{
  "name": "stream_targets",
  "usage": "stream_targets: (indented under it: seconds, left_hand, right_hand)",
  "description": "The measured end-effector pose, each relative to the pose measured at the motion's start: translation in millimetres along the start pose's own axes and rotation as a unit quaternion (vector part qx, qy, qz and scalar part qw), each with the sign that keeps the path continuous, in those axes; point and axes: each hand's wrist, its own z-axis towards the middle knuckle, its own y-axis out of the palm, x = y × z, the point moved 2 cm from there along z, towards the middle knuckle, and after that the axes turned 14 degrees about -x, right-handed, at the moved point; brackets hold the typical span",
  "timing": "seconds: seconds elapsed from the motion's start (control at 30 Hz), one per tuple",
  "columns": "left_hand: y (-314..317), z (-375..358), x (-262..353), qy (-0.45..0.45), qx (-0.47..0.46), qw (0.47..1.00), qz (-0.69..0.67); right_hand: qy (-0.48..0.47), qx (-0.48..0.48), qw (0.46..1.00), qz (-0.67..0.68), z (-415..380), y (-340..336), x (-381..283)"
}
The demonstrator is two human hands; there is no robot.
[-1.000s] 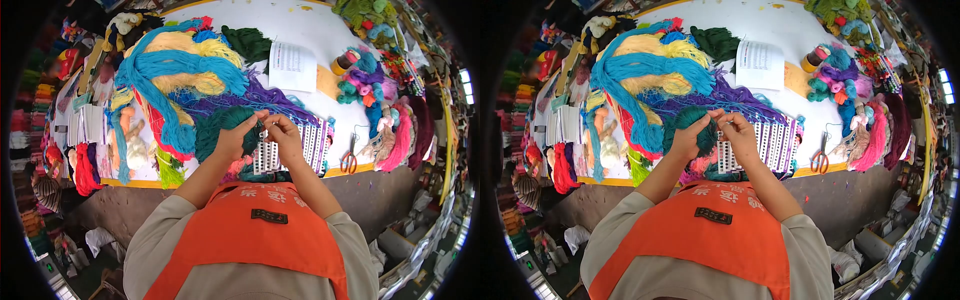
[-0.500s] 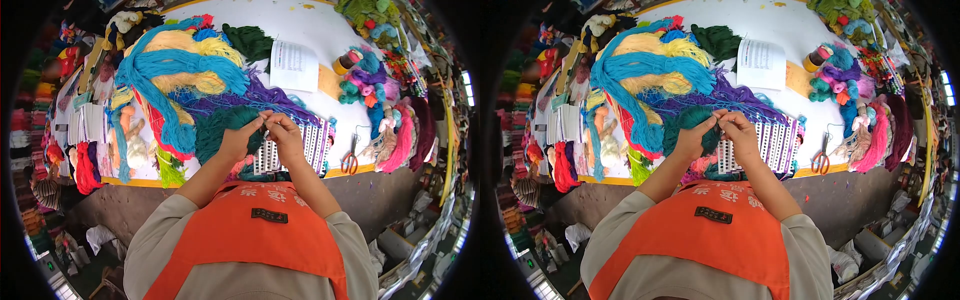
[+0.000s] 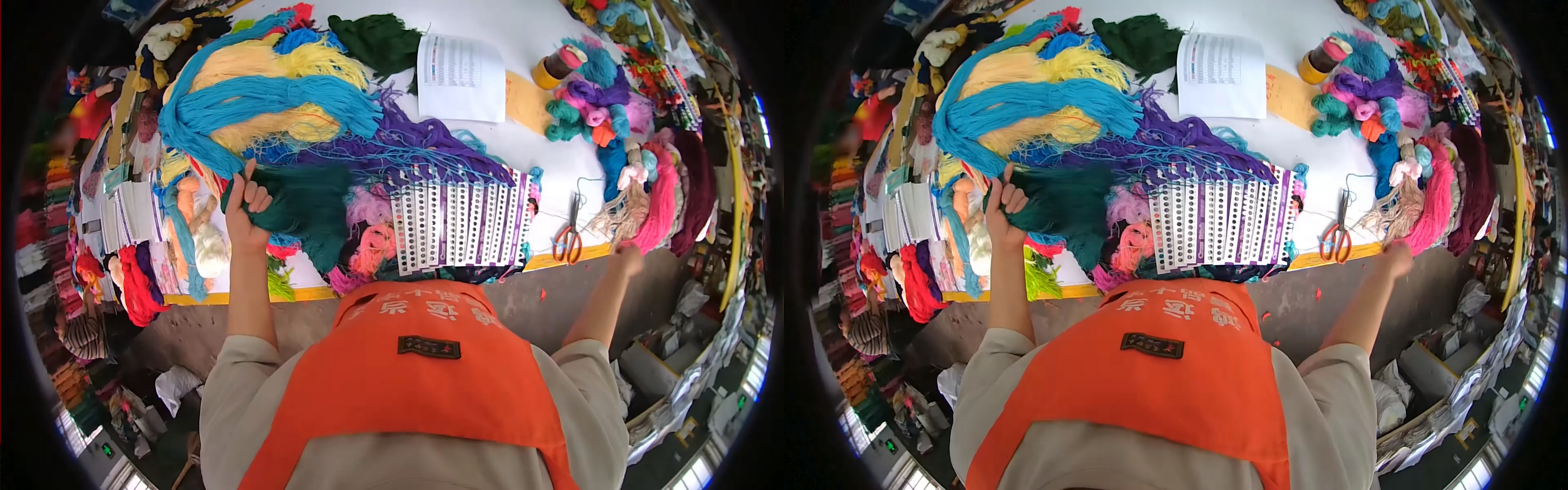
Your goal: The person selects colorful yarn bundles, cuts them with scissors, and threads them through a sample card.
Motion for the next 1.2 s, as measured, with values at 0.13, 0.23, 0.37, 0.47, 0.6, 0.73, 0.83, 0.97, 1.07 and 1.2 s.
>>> stream_targets:
  seconds: [0.13, 0.23, 0.37, 0.47, 0.6, 0.73, 0.83, 0.97, 1.07, 1.2]
  left_hand:
    - [33, 16, -97, -0.204, 0.018, 0.972, 0.115]
    - [36, 40, -216, -0.335, 0.095, 0.916, 0.199]
    - [35, 63, -307, -0.411, 0.042, 0.818, 0.399]
    - [30, 73, -328, -0.415, 0.035, 0.817, 0.399]
    - [22, 78, -335, -0.416, 0.022, 0.826, 0.379]
    - [38, 83, -330, -0.448, 0.005, 0.759, 0.473]
    - [20, 80, -333, -0.327, -0.066, 0.750, 0.571]
    - [34, 73, -311, -0.291, 0.031, 0.911, 0.290]
    - [41, 76, -309, -0.379, 0.002, 0.915, 0.138]
    - [35, 69, -338, -0.482, -0.076, 0.768, 0.416]
  right_hand:
    - [-0.151, -0.030, 0.986, 0.064, 12, 58, 29]
    - [-0.125, -0.304, 0.944, 0.007, -75, 213, -36]
    - [-0.196, -0.425, 0.857, -0.214, -140, 317, -70]
    - [-0.201, -0.479, 0.832, -0.194, -144, 336, -75]
    - [-0.161, -0.508, 0.829, -0.168, -138, 340, -72]
    - [-0.119, -0.518, 0.834, -0.148, -131, 344, -65]
    - [-0.107, -0.515, 0.841, -0.123, -126, 348, -56]
    - [-0.064, -0.541, 0.837, -0.051, -123, 343, -62]
    - [-0.051, -0.551, 0.831, -0.051, -125, 344, -67]
    - [0.015, -0.601, 0.793, 0.100, -124, 342, -63]
